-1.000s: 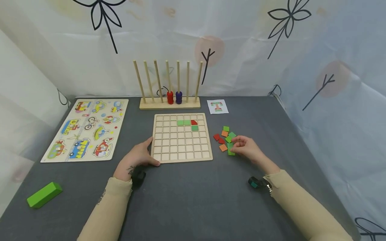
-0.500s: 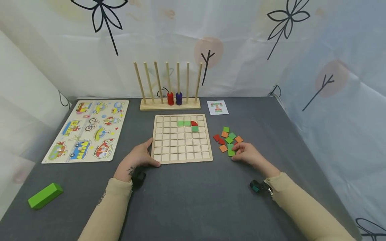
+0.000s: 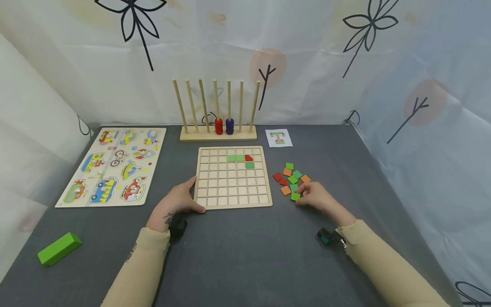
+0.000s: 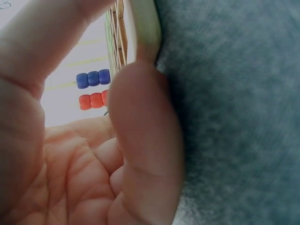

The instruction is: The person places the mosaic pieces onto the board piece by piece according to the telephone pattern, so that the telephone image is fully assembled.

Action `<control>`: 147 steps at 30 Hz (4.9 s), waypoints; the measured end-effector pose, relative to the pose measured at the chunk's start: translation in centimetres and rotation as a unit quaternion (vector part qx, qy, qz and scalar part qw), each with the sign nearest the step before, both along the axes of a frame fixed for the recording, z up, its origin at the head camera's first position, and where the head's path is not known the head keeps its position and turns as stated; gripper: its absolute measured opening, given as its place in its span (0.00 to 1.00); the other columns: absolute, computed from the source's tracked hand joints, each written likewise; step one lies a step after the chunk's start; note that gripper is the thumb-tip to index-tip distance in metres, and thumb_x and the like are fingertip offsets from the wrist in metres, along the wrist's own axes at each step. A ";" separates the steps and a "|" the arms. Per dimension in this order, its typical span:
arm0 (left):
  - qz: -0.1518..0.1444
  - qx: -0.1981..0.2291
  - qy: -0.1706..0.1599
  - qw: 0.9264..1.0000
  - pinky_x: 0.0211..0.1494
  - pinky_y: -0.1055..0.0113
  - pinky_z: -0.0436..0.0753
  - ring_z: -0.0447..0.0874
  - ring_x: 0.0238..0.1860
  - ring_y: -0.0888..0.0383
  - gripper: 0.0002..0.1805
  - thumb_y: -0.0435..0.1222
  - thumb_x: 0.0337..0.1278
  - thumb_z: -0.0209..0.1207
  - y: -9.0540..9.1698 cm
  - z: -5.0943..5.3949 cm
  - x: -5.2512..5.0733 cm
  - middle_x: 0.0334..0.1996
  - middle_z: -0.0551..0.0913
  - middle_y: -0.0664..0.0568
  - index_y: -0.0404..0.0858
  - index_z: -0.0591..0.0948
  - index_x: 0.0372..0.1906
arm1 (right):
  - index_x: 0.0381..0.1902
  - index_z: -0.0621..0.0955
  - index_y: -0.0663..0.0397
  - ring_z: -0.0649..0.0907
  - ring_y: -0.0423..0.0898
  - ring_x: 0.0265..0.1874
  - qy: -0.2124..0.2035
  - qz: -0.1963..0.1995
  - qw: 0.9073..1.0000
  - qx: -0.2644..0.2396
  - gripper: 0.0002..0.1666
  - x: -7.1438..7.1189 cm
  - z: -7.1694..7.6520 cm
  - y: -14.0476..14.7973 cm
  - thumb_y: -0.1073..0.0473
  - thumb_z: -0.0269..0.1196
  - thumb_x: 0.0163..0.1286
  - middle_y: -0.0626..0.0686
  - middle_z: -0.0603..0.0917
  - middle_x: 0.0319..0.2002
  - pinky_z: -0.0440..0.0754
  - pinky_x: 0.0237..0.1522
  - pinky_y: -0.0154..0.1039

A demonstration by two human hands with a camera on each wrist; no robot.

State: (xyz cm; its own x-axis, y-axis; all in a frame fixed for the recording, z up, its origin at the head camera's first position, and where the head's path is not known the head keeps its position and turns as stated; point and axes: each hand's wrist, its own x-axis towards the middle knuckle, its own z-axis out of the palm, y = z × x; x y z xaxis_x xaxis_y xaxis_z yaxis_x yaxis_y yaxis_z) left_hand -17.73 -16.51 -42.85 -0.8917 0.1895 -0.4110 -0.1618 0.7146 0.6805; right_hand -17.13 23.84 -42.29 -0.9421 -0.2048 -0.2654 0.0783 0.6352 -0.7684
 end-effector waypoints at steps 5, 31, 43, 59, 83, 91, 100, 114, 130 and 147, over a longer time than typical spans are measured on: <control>0.002 -0.009 -0.001 1.000 0.27 0.64 0.73 0.72 0.20 0.55 0.66 0.38 0.30 0.75 0.0 0.1 0.0 0.20 0.74 0.48 0.38 0.43 0.73 | 0.40 0.76 0.68 0.71 0.42 0.27 0.025 -0.023 0.999 -0.020 0.18 -1.4 1.2 -1.8 0.67 0.66 0.51 0.52 0.75 0.30 0.70 0.27 0.36; 0.003 -0.016 0.013 1.000 0.39 0.61 0.74 0.75 0.36 0.49 0.67 0.39 0.26 0.77 0.2 -0.1 -0.1 0.66 0.61 0.33 0.36 0.45 0.73 | 0.48 0.80 0.57 0.70 0.41 0.18 0.025 -0.003 0.990 -0.136 0.19 -11.0 1.1 -18.1 0.64 0.66 0.56 0.52 0.80 0.27 0.67 0.22 0.34; 0.008 -0.020 0.009 1.000 0.43 0.60 0.73 0.73 0.40 0.49 0.67 0.40 0.25 0.77 0.3 -0.1 -0.2 0.66 0.60 0.34 0.36 0.46 0.73 | 0.46 0.82 0.58 0.74 0.43 0.28 0.054 0.006 0.998 -0.038 0.19 -12.7 0.3 -19.7 0.63 0.67 0.54 0.55 0.80 0.39 0.70 0.29 0.34; 0.007 -0.006 0.000 1.000 0.30 0.65 0.73 0.74 0.28 0.53 0.66 0.39 0.27 0.77 0.3 -0.1 -0.1 0.62 0.65 0.35 0.37 0.45 0.73 | 0.50 0.81 0.52 0.76 0.48 0.48 0.055 0.011 0.996 0.070 0.21 -12.3 0.8 -20.8 0.60 0.67 0.56 0.52 0.78 0.55 0.73 0.51 0.46; 0.015 0.004 -0.003 1.000 0.29 0.64 0.74 0.75 0.26 0.53 0.67 0.38 0.27 0.76 0.1 0.0 -0.1 0.59 0.68 0.35 0.38 0.44 0.73 | 0.48 0.79 0.61 0.75 0.51 0.39 0.016 0.014 0.996 0.085 0.19 -9.9 2.4 -7.9 0.59 0.65 0.58 0.60 0.77 0.46 0.74 0.39 0.44; 0.013 0.003 -0.002 1.000 0.29 0.64 0.74 0.75 0.26 0.53 0.66 0.38 0.27 0.76 0.1 0.0 0.0 0.60 0.67 0.35 0.38 0.44 0.73 | 0.27 0.80 0.54 0.76 0.46 0.26 0.018 0.010 0.960 0.280 0.15 -8.0 2.3 -6.9 0.50 0.70 0.50 0.51 0.80 0.28 0.70 0.26 0.42; 0.017 0.006 -0.001 1.000 0.29 0.64 0.74 0.74 0.25 0.53 0.66 0.38 0.27 0.77 0.2 -0.2 0.1 0.60 0.68 0.35 0.38 0.45 0.73 | 0.16 0.75 0.51 0.72 0.45 0.19 0.051 0.010 0.952 0.300 0.10 -7.7 1.8 -7.5 0.56 0.66 0.48 0.48 0.74 0.17 0.66 0.22 0.41; 0.023 0.015 0.004 1.000 0.29 0.65 0.73 0.73 0.25 0.53 0.66 0.36 0.26 0.77 0.4 0.0 0.2 0.60 0.68 0.35 0.36 0.45 0.73 | 0.48 0.74 0.57 0.70 0.44 0.20 0.156 0.014 0.987 0.028 0.18 -10.9 3.3 -12.9 0.62 0.58 0.59 0.54 0.77 0.32 0.67 0.24 0.37; 0.037 -0.001 0.001 0.999 0.28 0.65 0.74 0.76 0.24 0.53 0.67 0.37 0.24 0.78 0.5 -0.1 0.1 0.60 0.68 0.35 0.39 0.47 0.73 | 0.57 0.77 0.43 0.80 0.45 0.40 0.179 0.108 0.975 0.071 0.19 -13.0 2.1 -21.7 0.61 0.52 0.70 0.49 0.79 0.55 0.73 0.34 0.37; 0.031 -0.009 0.010 0.999 0.27 0.65 0.74 0.76 0.23 0.54 0.66 0.38 0.23 0.78 0.4 -0.2 0.0 0.52 0.74 0.37 0.39 0.48 0.73 | 0.44 0.84 0.44 0.82 0.45 0.42 0.230 0.181 0.935 0.201 0.12 -12.8 0.6 -23.4 0.61 0.56 0.68 0.47 0.84 0.44 0.77 0.45 0.41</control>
State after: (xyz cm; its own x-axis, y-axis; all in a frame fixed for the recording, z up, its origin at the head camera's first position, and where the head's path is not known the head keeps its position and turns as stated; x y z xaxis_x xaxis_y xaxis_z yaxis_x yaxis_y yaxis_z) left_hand -17.73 -16.11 -43.04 -0.9097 0.1272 -0.3953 -0.1918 0.7156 0.6717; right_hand -29.96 0.48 -41.67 -0.8635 -0.5036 0.0267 -0.4780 0.8006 -0.3612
